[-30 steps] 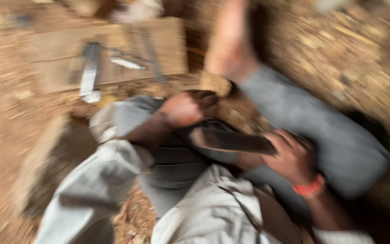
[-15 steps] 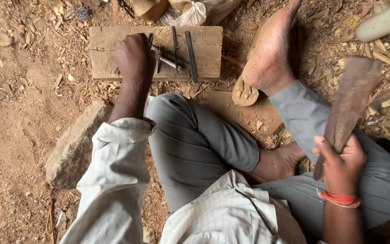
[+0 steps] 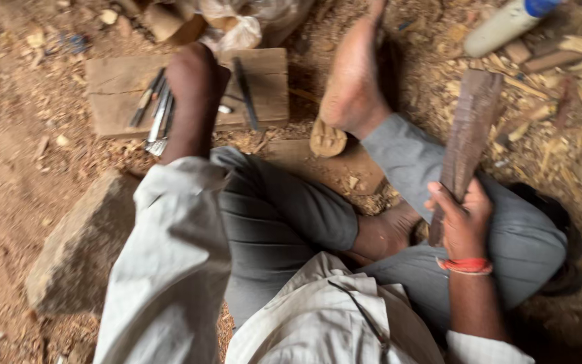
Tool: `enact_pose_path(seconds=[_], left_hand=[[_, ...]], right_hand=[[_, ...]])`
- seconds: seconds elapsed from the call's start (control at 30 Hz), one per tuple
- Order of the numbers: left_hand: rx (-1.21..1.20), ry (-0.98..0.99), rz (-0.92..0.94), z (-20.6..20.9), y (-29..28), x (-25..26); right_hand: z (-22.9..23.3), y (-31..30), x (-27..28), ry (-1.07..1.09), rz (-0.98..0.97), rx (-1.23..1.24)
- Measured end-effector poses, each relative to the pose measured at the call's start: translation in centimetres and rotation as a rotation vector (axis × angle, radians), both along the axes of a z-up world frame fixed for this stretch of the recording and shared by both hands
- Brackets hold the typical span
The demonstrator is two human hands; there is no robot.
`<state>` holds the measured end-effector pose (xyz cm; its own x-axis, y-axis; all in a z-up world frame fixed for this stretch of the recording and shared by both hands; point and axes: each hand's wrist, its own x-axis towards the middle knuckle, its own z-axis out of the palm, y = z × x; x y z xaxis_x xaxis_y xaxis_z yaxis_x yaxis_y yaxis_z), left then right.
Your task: The person is sitting on the floor carving a small wooden object. They use a chisel and a wooden mallet to shape the wood, which is held between their feet. The person repeatedly strikes the chisel with the mallet to remove wood shavings.
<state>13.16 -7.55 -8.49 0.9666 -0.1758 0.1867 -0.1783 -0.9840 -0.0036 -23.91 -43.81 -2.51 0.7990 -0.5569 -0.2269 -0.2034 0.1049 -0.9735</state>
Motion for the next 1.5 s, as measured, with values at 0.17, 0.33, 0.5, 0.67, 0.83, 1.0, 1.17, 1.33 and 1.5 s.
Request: enact_pose_path(seconds=[0.17,0.33,0.5,0.67,0.83,1.0,1.17,1.33,1.5], left_hand=[[-0.995,0.572,-0.105,6.2,-2.1,-4.8],[-1.517,1.072,-0.111,6.2,-7.5,-13.6],[-0.478,0.315,-0.977,4.1,-8.9,-18.0],[-0.312,0.097,-1.321,3.3,-8.9,-18.2],[-0.288,0.114,-1.321,2.2,-9.4,-17.8],[-0.188,0.127,-1.378,2.3,-9.2,-17.8],[-0.234,0.151,-1.393,2.5,-9.4,-17.8],[-0.222,0.147,-1.411,1.9,-9.6,-17.9],[-0.205,0.156,-1.397,1.3,-9.9,-17.9]], right_hand=[[0.4,0.1,0.2,0.062,0.018,-0.117],[0.7,0.6,0.5,0.111,0.081,-0.264],[1.7,1.6,-0.9,0.092,0.183,-0.8],[2.6,2.3,-2.0,-0.089,0.481,-1.09],[2.1,3.3,-1.2,-0.152,0.705,-1.202],[1.8,3.4,-0.2,-0.184,0.733,-1.192],[2.1,2.3,0.1,-0.221,0.758,-1.275],[1.7,1.7,0.8,-0.175,0.866,-1.306],[0.3,1.8,1.2,-0.074,0.797,-1.339]])
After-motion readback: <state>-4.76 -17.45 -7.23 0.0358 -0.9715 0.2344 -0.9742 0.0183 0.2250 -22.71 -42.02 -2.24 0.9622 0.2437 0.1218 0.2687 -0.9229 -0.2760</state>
